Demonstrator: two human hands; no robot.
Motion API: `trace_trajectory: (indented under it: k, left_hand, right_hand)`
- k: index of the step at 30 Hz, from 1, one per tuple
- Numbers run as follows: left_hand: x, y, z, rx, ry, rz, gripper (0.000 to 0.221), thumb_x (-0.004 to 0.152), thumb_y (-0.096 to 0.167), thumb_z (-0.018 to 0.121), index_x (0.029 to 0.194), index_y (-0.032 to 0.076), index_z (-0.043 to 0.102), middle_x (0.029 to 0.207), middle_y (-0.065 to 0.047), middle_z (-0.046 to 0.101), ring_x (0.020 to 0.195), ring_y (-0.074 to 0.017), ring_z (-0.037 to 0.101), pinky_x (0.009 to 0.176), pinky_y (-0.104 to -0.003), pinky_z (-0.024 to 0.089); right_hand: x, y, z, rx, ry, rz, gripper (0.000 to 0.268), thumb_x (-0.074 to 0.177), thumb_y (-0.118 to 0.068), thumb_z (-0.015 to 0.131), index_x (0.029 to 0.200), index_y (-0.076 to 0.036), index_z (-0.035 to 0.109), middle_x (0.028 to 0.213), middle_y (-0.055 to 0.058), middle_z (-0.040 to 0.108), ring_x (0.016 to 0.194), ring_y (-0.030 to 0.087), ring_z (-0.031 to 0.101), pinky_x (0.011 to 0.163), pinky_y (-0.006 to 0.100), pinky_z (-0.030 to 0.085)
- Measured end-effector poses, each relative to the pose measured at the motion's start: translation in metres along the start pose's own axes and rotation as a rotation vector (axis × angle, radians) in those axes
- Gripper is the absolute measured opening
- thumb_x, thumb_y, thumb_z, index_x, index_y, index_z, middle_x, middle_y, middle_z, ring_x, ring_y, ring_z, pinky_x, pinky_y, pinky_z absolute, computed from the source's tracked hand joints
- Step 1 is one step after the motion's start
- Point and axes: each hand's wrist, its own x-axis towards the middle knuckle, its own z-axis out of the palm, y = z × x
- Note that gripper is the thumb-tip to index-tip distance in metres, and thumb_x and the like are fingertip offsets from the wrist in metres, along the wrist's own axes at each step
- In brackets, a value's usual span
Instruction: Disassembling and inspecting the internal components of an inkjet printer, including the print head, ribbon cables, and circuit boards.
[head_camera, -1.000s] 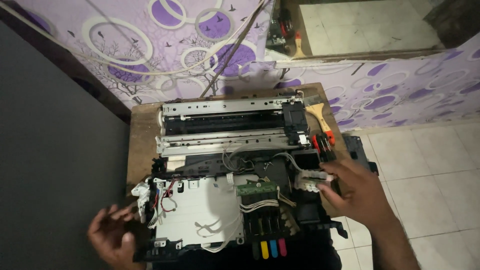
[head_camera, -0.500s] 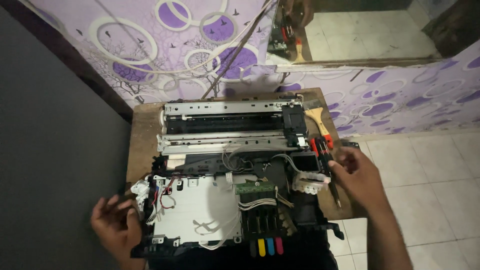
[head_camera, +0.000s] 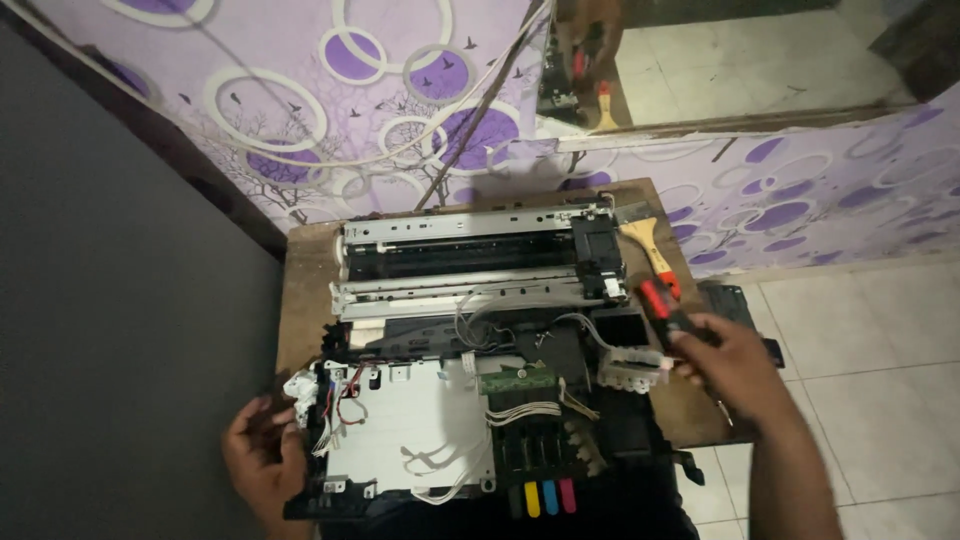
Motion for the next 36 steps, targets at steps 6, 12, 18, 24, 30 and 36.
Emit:
trace_trajectory:
  k: [6, 12, 18, 24, 30, 36]
  left_hand:
    - [0.003, -0.037, -0.009, -0.027, -0.068, 0.107, 0.045, 0.103, 0.006, 0.058, 0.143, -0.010, 0.048, 0.110, -0.025, 0.067, 0.105, -0.0302, 0.067, 0.094, -0.042, 0.058]
    - [0.006, -0.028, -0.012, 0.106, -0.051, -0.067, 0.046, 0.099, 0.005, 0.060, 0.142, -0.009, 0.051, 0.118, -0.022, 0.069, 0.107, -0.0285, 0.067, 0.095, -0.041, 0.054]
    - [0.008, -0.092, -0.032, 0.018, -0.179, -0.117, 0.055, 0.097, 0.015, 0.060, 0.146, -0.005, 0.047, 0.110, -0.024, 0.069, 0.109, -0.0313, 0.069, 0.091, -0.045, 0.056]
    - [0.001, -0.051, -0.022, -0.006, -0.181, -0.069, 0.052, 0.100, 0.006, 0.055, 0.150, -0.004, 0.041, 0.116, -0.023, 0.066, 0.112, -0.0297, 0.066, 0.084, -0.043, 0.058]
    - [0.005, -0.045, -0.022, -0.001, -0.131, -0.238, 0.054, 0.096, 0.008, 0.060, 0.144, -0.010, 0.046, 0.114, -0.026, 0.068, 0.108, -0.0304, 0.067, 0.099, -0.041, 0.052]
    - [0.004, -0.004, -0.007, 0.074, -0.076, -0.266, 0.047, 0.099, -0.002, 0.055, 0.143, -0.008, 0.042, 0.117, -0.024, 0.066, 0.114, -0.0298, 0.065, 0.102, -0.040, 0.051]
  right_hand:
    - [0.058, 0.095, -0.016, 1.180, -0.448, -0.499, 0.045, 0.101, -0.020, 0.060, 0.141, -0.004, 0.046, 0.107, 0.018, 0.064, 0.064, 0.020, 0.069, 0.055, 0.027, 0.059]
    - [0.014, 0.070, -0.027, 1.763, -0.366, -0.634, 0.046, 0.093, -0.005, 0.073, 0.138, 0.003, 0.062, 0.124, 0.019, 0.054, 0.103, 0.030, 0.064, 0.101, 0.047, 0.049]
    - [-0.008, 0.056, -0.011, 1.544, -0.263, -0.635, 0.057, 0.094, -0.002, 0.067, 0.148, -0.012, 0.050, 0.131, 0.021, 0.051, 0.105, 0.037, 0.065, 0.111, 0.062, 0.044]
    - [-0.026, 0.039, 0.006, 1.282, -0.152, -0.677, 0.061, 0.093, -0.003, 0.063, 0.149, -0.023, 0.048, 0.127, 0.020, 0.053, 0.105, 0.039, 0.065, 0.112, 0.065, 0.050]
    - [-0.037, 0.032, 0.035, 1.457, -0.191, -0.699, 0.037, 0.091, -0.019, 0.091, 0.122, -0.016, 0.070, 0.115, 0.002, 0.068, 0.084, 0.018, 0.070, 0.077, 0.039, 0.048]
    - [-0.031, 0.047, 0.027, 1.155, -0.120, -0.839, 0.076, 0.085, 0.002, 0.069, 0.153, -0.027, 0.051, 0.132, 0.016, 0.061, 0.108, 0.035, 0.072, 0.102, 0.075, 0.063]
